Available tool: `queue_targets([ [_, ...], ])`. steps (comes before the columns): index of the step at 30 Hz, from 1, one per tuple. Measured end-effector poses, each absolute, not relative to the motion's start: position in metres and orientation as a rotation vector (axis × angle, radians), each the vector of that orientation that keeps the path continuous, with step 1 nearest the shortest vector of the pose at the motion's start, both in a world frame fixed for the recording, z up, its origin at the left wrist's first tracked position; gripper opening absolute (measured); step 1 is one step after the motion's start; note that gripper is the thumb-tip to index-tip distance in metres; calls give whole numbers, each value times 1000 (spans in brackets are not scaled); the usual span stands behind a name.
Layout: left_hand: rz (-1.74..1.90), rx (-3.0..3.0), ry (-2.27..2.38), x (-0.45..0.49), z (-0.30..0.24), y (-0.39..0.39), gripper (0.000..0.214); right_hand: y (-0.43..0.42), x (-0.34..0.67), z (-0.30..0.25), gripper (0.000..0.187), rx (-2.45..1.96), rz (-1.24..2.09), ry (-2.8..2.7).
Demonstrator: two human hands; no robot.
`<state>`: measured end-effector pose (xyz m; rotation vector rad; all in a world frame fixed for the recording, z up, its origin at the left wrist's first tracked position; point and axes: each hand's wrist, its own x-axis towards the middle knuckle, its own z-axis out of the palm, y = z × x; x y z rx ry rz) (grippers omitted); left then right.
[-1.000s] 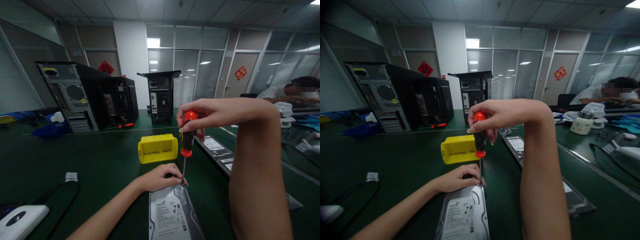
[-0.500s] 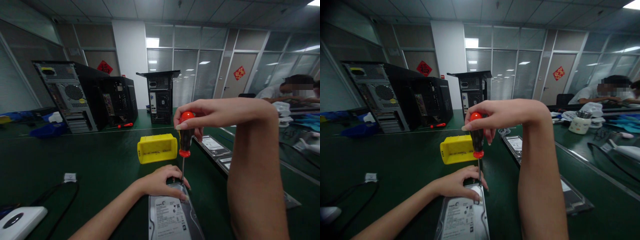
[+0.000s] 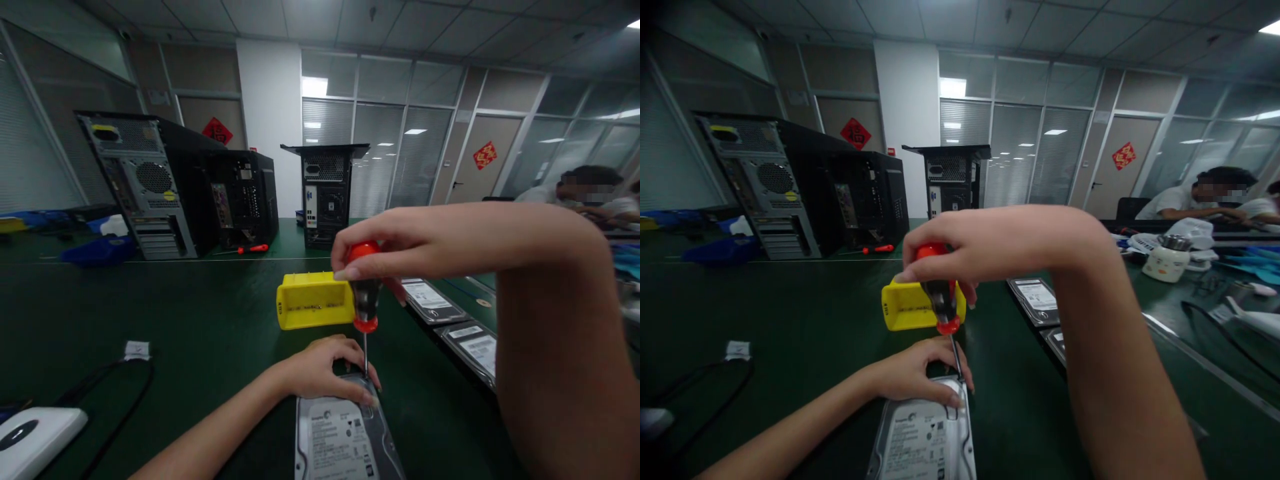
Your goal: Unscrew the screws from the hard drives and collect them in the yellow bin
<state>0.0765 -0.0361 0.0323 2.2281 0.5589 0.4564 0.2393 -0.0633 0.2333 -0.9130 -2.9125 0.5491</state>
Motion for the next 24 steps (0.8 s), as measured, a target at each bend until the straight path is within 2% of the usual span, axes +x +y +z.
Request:
queue_targets([
  [4,432,2233,593,77,33,-35,25,-52,242,227,21,-1001,595,-2793],
  [6,417,2240,602,77,32,-34,25,-47,250,215,20,-851,780,-2651],
  [9,425,2259,577,78,31,-32,24,-45,257,184,30,-556,1018,-2376],
  [13,414,2296,539,80,31,-28,23,-45,246,133,36,-305,1278,-1714],
  [15,393,2326,539,81,31,-26,24,-42,239,113,38,-335,1244,-1569],
  [19,378,2368,590,81,32,-25,28,-39,242,96,22,-398,1181,-1380],
  [24,417,2369,581,78,31,-20,32,-43,256,81,18,-489,1229,-1348],
])
